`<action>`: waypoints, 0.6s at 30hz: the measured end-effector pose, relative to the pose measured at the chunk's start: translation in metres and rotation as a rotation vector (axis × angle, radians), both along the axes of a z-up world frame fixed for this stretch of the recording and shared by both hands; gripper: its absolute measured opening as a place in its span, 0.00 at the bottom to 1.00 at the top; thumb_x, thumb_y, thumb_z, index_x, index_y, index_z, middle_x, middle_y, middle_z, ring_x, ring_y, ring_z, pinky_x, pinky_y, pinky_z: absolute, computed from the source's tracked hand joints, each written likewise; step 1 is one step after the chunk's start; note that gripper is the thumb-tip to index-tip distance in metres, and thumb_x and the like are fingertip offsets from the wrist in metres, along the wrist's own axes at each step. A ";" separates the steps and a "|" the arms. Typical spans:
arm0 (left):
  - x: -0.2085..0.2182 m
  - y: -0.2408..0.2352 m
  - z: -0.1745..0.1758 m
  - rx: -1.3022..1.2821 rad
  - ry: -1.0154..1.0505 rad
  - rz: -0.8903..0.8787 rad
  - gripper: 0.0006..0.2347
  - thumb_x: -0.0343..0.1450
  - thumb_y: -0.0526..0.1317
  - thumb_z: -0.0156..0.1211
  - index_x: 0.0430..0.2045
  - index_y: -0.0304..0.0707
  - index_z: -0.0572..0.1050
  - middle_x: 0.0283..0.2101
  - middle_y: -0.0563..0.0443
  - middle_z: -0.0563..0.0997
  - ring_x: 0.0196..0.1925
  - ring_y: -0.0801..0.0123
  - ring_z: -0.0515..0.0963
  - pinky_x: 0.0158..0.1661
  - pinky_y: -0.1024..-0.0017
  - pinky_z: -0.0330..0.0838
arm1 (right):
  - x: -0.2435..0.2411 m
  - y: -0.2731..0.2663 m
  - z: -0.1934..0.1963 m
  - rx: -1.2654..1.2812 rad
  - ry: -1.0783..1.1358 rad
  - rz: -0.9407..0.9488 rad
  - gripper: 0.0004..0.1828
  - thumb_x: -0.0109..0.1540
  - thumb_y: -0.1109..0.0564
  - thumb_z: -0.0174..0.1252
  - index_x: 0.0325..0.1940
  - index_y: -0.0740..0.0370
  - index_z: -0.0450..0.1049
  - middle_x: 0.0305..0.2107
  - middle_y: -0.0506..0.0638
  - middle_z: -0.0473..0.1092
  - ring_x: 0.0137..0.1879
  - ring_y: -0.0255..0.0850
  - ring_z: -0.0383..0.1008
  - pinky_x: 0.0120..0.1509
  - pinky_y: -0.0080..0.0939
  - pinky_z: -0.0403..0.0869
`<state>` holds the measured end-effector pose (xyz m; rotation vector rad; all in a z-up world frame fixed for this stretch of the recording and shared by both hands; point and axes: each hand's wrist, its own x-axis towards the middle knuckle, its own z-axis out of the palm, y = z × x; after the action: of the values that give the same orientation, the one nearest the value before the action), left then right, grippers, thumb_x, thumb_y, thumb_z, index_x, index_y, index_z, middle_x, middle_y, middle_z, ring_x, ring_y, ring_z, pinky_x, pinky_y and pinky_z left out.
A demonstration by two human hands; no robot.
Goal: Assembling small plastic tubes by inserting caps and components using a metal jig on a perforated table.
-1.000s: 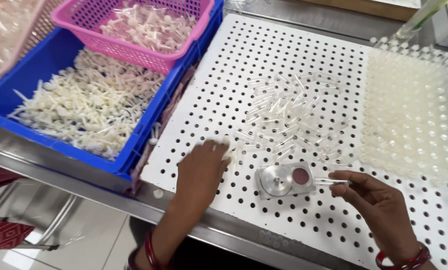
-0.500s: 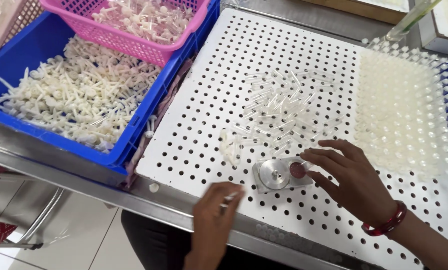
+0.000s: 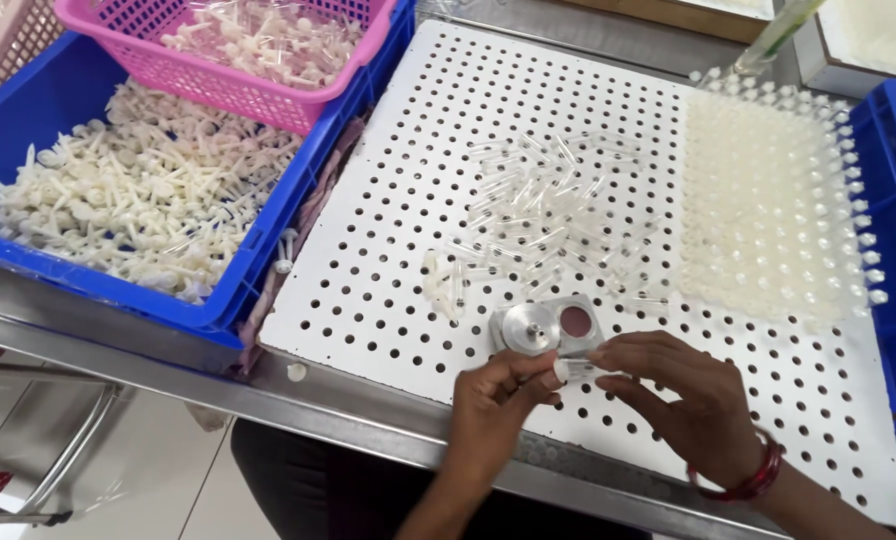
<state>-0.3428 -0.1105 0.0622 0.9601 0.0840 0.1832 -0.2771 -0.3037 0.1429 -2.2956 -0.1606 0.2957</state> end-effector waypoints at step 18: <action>0.042 0.065 0.011 1.724 0.047 0.344 0.17 0.70 0.40 0.61 0.54 0.41 0.78 0.57 0.36 0.74 0.53 0.49 0.75 0.49 0.58 0.72 | 0.067 -0.240 -0.015 -1.155 -0.813 -0.164 0.10 0.66 0.41 0.64 0.43 0.44 0.83 0.30 0.43 0.78 0.49 0.39 0.79 0.77 0.56 0.62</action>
<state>-0.3003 -0.0453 0.0732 2.6716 0.1309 0.5872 -0.2102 -0.5434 0.1283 -3.4083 -0.2401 -0.8871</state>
